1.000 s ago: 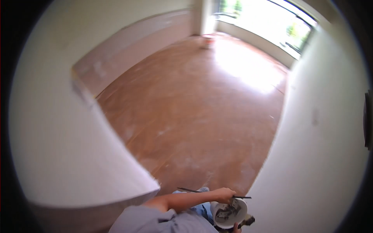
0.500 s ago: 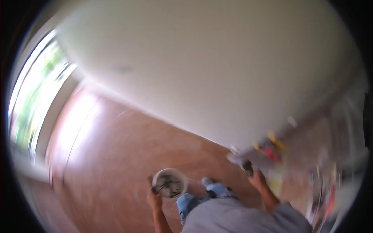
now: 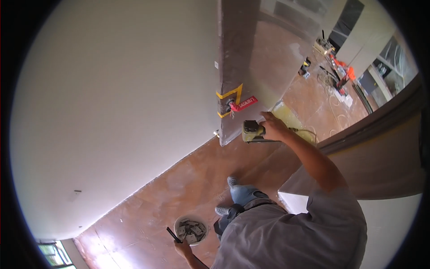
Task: Measure, cut, and attach black baseboard trim to a wall using a nail gun and metal clips.
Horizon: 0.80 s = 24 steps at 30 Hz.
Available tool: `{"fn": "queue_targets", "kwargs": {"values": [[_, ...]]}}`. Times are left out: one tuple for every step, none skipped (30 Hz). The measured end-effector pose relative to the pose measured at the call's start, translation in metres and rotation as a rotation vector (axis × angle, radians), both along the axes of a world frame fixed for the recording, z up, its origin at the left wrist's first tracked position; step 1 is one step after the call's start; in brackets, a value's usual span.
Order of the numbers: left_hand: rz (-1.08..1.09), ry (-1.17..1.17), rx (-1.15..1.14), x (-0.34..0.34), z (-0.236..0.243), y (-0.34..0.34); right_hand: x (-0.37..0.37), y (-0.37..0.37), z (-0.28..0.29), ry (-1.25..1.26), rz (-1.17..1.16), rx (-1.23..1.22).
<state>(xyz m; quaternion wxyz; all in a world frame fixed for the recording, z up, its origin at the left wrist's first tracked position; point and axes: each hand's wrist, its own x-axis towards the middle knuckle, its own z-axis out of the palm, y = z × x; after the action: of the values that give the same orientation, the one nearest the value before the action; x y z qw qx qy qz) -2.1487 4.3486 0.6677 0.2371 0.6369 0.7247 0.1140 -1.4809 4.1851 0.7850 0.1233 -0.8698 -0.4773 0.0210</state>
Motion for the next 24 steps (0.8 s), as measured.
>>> {"fn": "queue_targets", "kwargs": {"values": [[-0.012,0.006,-0.010,0.005,-0.001,0.007,0.005,0.004,-0.009,0.006,0.057,0.018],[-0.024,0.011,-0.015,0.013,0.000,0.015,0.011,0.012,-0.016,0.010,0.115,0.041],[-0.052,0.024,-0.010,0.011,-0.008,0.016,0.018,0.023,-0.024,0.011,0.142,0.018],[-0.028,-0.013,0.025,-0.007,-0.020,0.020,0.020,0.041,-0.035,0.019,0.161,-0.001],[-0.020,-0.054,0.054,-0.012,-0.027,0.031,0.021,0.065,-0.042,0.030,0.189,-0.063],[-0.078,-0.042,0.044,-0.005,-0.023,0.038,0.024,0.084,-0.052,0.043,0.209,-0.135],[0.008,-0.153,-0.020,0.014,-0.015,0.039,0.038,0.084,-0.070,0.008,0.173,-0.079],[0.115,-0.250,-0.082,0.030,-0.006,0.040,0.051,0.087,-0.085,-0.025,0.157,-0.016],[0.098,-0.224,-0.078,0.019,-0.002,0.042,0.050,0.108,-0.091,0.088,0.134,0.069],[0.034,-0.284,-0.123,0.009,-0.002,0.052,0.053,0.120,-0.089,0.188,0.097,0.155],[-0.029,-0.343,-0.169,0.000,-0.003,0.063,0.054,0.128,-0.086,0.199,0.065,0.163],[-0.046,-0.323,-0.169,-0.004,-0.001,0.066,0.046,0.141,-0.079,0.191,0.054,0.065],[-0.032,-0.323,-0.162,-0.003,-0.001,0.066,0.046,0.144,-0.076,0.175,0.030,-0.037],[-0.016,-0.325,-0.153,-0.001,-0.001,0.070,0.048,0.147,-0.072,0.183,0.002,-0.034],[-0.005,-0.314,-0.157,0.001,-0.002,0.071,0.048,0.150,-0.074,0.113,0.004,-0.047],[-0.011,-0.300,-0.171,0.011,0.000,0.072,0.048,0.150,-0.076,0.043,0.012,-0.063],[-0.015,-0.288,-0.185,0.019,0.000,0.072,0.048,0.148,-0.078,0.046,-0.007,-0.050],[-0.020,-0.271,-0.198,0.021,0.003,0.075,0.044,0.145,-0.081,0.054,-0.018,-0.054],[-0.021,-0.255,-0.201,0.023,0.007,0.081,0.037,0.147,-0.080,0.024,-0.029,-0.083],[-0.026,-0.232,-0.209,0.025,0.010,0.085,0.032,0.150,-0.079,-0.007,-0.038,-0.112],[-0.056,-0.213,-0.227,0.037,0.013,0.092,0.034,0.140,-0.083,-0.005,-0.061,-0.125],[-0.095,-0.189,-0.243,0.051,0.020,0.101,0.036,0.126,-0.088,0.004,-0.066,-0.086],[-0.127,-0.174,-0.263,0.060,0.020,0.107,0.036,0.109,-0.092,0.009,-0.071,-0.045],[-0.144,-0.177,-0.261,0.063,0.021,0.113,0.029,0.100,-0.087,0.003,-0.074,-0.039]]}}
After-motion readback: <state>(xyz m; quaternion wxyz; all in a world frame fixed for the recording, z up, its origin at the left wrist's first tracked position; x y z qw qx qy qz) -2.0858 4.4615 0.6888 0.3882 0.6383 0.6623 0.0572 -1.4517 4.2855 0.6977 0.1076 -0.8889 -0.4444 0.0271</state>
